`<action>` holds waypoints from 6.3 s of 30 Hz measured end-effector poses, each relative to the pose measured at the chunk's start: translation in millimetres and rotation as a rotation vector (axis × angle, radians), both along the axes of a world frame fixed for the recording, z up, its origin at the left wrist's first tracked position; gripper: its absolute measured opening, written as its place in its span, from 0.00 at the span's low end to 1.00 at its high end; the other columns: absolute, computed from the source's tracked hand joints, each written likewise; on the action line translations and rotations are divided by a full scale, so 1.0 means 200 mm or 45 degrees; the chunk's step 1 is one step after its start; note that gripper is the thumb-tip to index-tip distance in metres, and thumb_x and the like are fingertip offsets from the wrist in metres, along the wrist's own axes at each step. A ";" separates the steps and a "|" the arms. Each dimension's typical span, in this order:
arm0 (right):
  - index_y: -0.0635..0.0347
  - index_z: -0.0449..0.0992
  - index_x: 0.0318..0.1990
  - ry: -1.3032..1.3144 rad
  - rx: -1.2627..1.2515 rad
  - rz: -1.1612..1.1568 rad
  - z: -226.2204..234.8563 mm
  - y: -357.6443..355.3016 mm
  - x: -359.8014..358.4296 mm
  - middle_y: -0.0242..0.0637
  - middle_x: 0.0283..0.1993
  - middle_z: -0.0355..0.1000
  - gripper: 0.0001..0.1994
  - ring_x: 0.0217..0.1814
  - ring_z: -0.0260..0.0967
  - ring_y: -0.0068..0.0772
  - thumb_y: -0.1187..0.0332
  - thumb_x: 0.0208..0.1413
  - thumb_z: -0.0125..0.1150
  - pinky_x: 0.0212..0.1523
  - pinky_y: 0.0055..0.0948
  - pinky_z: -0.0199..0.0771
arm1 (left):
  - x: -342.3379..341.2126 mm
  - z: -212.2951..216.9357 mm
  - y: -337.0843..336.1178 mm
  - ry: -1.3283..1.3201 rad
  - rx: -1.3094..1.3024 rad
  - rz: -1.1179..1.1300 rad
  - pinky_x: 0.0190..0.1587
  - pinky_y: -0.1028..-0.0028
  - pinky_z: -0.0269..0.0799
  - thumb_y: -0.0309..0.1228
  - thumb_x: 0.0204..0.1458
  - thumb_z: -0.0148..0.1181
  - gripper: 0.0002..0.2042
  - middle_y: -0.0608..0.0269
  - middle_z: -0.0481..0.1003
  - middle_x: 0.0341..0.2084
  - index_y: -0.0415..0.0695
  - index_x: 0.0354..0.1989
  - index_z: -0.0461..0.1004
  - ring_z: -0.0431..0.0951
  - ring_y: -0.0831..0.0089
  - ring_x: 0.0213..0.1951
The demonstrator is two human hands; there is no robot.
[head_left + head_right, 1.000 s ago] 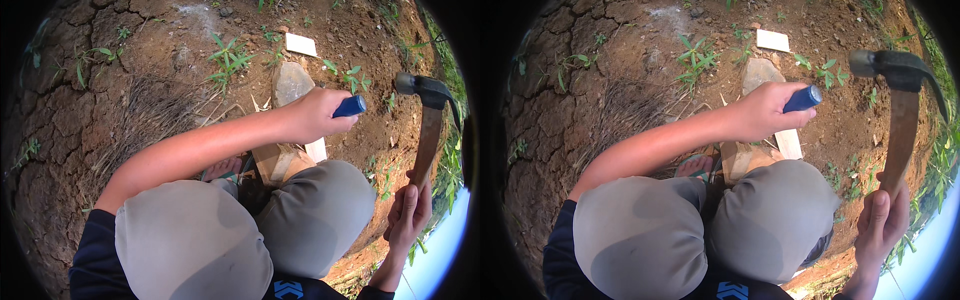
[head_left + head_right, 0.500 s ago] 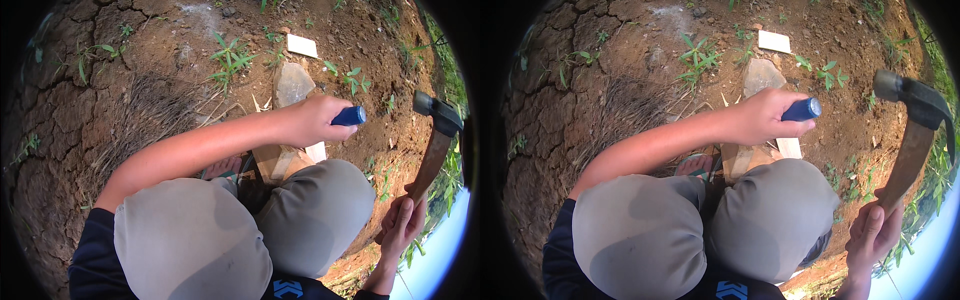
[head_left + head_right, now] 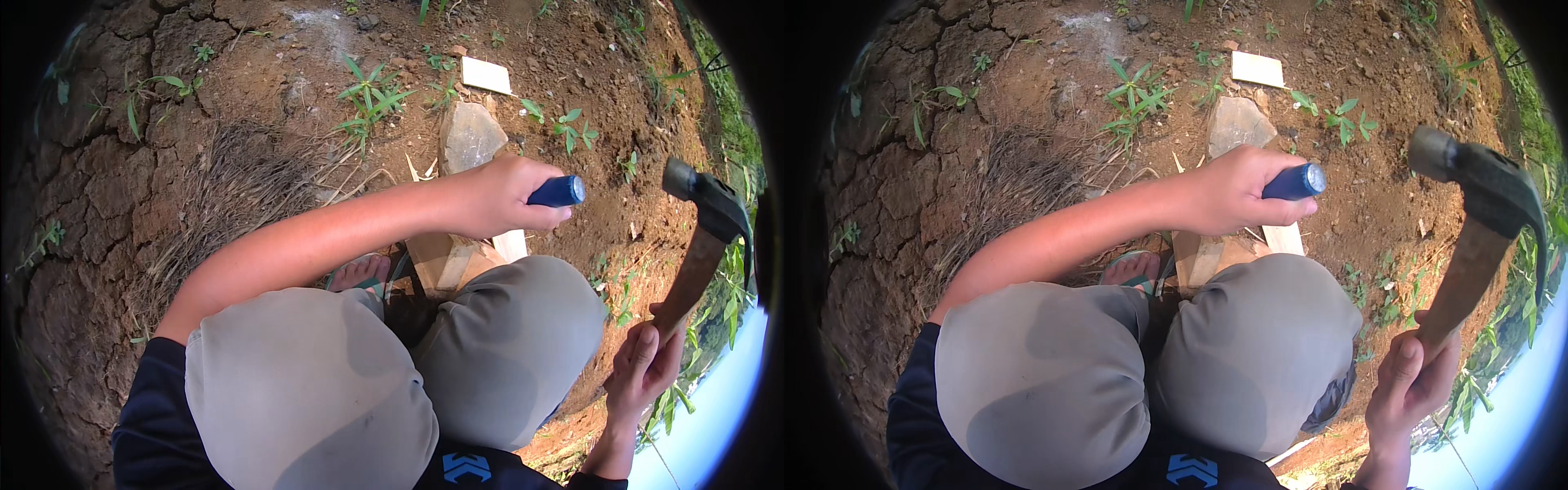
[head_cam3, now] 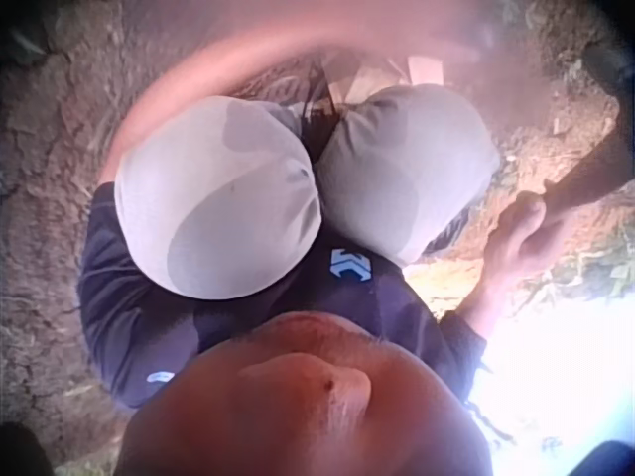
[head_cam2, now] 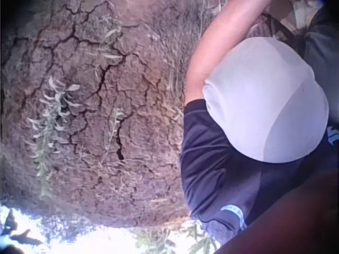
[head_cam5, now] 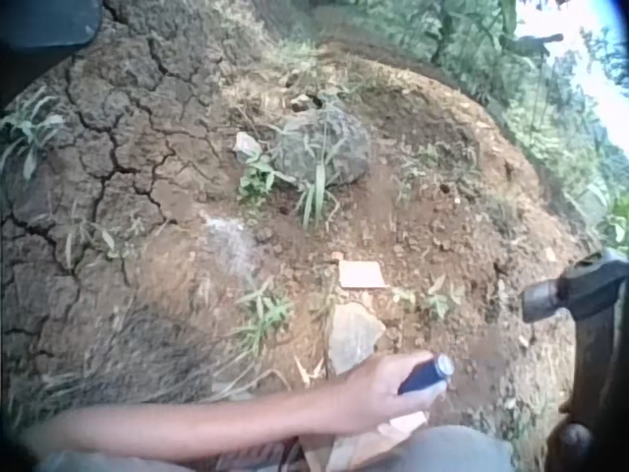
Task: The person uses a hammer and a chisel to shape a piece of wood while sitting on the ground, then walks to pick up stones and returns to the work area.
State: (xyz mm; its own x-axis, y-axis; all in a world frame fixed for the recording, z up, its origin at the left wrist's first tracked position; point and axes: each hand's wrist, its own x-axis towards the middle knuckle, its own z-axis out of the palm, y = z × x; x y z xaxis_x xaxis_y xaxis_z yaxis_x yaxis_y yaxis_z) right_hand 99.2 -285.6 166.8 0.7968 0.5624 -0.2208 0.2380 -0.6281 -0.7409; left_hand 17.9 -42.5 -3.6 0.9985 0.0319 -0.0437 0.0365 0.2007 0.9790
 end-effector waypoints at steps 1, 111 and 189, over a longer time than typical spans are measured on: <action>0.68 0.70 0.50 -0.021 -0.211 0.095 -0.01 0.03 0.00 0.28 0.26 0.63 0.19 0.24 0.54 0.15 0.58 0.65 0.52 0.24 0.19 0.51 | -0.01 0.00 0.00 0.035 -0.002 -0.008 0.29 0.70 0.65 0.38 0.56 0.57 0.15 0.62 0.69 0.19 0.37 0.30 0.69 0.67 0.75 0.24; 0.66 0.71 0.50 0.127 -0.318 0.092 -0.14 0.11 0.05 0.26 0.29 0.64 0.16 0.29 0.57 0.14 0.61 0.66 0.51 0.30 0.17 0.55 | 0.03 -0.13 -0.02 0.128 -0.081 0.166 0.27 0.71 0.65 0.38 0.53 0.61 0.15 0.61 0.70 0.17 0.37 0.28 0.72 0.67 0.75 0.22; 0.63 0.72 0.52 0.203 -0.233 0.073 -0.16 0.33 0.17 0.20 0.23 0.60 0.17 0.20 0.51 0.08 0.59 0.64 0.55 0.19 0.14 0.46 | 0.06 -0.19 0.07 0.065 0.035 0.426 0.23 0.76 0.57 0.40 0.57 0.57 0.16 0.75 0.61 0.15 0.44 0.22 0.65 0.60 0.85 0.20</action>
